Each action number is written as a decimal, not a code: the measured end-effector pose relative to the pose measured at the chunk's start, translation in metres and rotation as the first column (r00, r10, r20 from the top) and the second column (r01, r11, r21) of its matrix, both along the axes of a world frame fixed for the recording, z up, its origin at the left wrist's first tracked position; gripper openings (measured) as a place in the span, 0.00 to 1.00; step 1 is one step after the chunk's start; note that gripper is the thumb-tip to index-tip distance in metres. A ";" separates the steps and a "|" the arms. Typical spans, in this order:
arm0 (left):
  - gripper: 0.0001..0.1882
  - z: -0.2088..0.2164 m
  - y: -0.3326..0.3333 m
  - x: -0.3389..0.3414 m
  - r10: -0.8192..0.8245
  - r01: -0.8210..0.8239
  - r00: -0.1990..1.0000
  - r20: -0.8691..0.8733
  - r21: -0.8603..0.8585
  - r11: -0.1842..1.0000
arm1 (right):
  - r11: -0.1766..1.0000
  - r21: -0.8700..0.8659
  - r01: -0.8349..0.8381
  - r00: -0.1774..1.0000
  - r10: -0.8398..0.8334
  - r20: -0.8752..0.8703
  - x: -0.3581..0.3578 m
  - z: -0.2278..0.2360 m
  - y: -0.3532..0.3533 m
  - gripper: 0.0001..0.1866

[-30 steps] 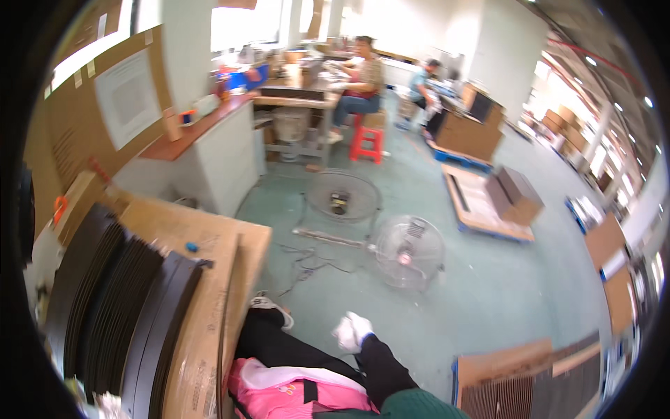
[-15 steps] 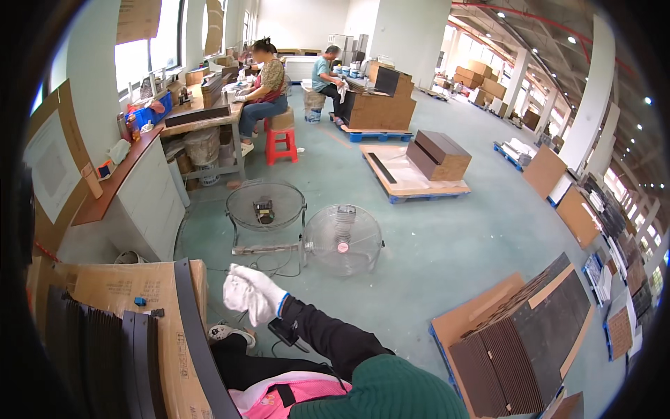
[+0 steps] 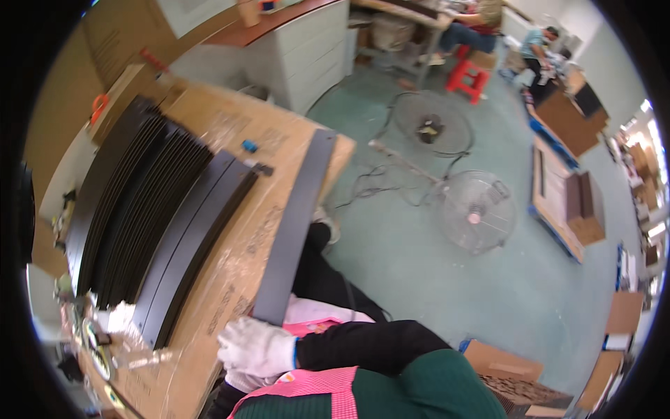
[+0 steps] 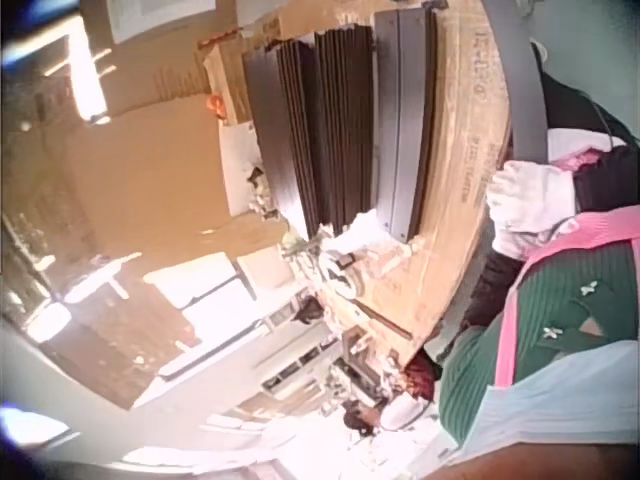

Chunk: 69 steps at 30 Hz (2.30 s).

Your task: Cleaning and inspecting long black furniture components on a workbench in a workshop.

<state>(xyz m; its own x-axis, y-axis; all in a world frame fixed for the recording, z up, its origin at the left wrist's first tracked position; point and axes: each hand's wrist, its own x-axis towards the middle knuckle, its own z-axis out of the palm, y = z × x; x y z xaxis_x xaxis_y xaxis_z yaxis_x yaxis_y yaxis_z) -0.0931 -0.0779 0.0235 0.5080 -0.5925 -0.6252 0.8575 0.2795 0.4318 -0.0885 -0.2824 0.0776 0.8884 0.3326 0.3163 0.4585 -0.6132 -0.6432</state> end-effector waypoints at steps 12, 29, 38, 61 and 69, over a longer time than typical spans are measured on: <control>0.34 0.088 0.008 0.022 -0.290 0.274 0.957 -0.024 0.414 0.868 | 0.444 -0.419 0.792 0.480 -0.877 -0.024 0.148 -0.055 -0.347 0.19; 0.07 0.058 0.004 0.048 -0.413 0.447 0.893 -0.179 0.472 0.760 | 0.534 -0.817 0.219 0.855 -0.508 -0.103 0.124 -0.027 -0.262 0.15; 0.18 0.008 0.046 0.032 -0.533 0.480 0.846 -0.024 0.468 0.742 | 0.419 -0.473 0.775 0.538 -0.830 0.146 0.117 -0.071 -0.317 0.14; 0.55 -0.023 0.115 -0.004 -0.895 0.182 0.021 0.446 0.878 0.442 | 0.489 -0.386 0.782 0.491 -0.865 -0.100 0.114 -0.048 -0.361 0.26; 0.58 -0.028 0.104 -0.009 -0.877 0.141 0.056 0.478 0.865 0.481 | 0.606 -0.437 0.665 0.606 -0.779 -0.158 0.124 -0.059 -0.336 0.17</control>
